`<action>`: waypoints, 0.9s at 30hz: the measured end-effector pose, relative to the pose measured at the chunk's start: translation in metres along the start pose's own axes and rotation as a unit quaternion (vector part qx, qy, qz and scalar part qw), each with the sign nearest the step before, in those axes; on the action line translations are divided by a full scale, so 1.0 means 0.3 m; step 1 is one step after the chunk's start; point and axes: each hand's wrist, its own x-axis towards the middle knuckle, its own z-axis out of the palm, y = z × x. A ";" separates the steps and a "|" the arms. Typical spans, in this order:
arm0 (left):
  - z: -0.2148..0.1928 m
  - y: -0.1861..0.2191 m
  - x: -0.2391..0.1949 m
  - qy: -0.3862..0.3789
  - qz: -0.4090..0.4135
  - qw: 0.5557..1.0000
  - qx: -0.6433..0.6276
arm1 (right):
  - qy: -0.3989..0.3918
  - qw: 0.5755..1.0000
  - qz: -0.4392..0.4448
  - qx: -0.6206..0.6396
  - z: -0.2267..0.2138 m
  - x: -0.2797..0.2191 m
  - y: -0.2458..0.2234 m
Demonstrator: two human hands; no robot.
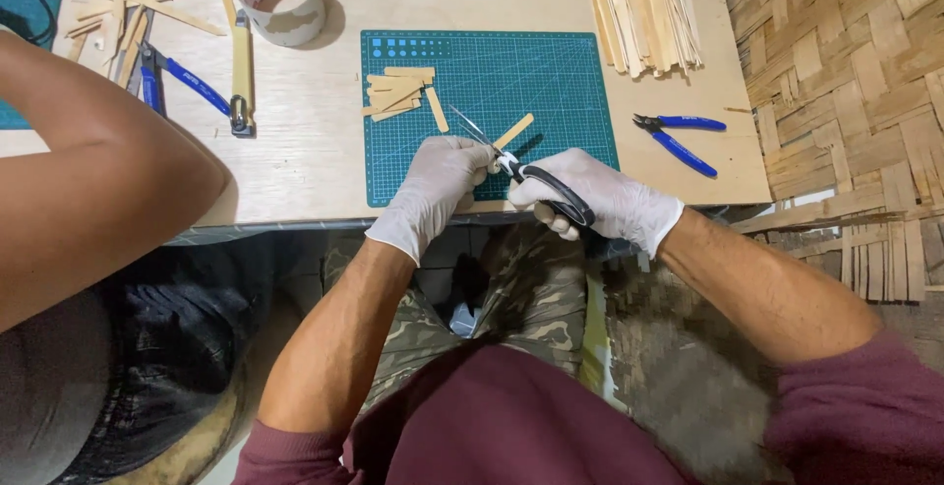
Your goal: Cutting and shaping small wooden sticks for a craft project using scissors and pliers on a cutting mat.
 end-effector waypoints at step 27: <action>-0.053 -0.006 -0.068 0.057 0.228 0.972 0.017 | 0.185 0.827 -0.053 -0.529 -0.116 0.126 -0.061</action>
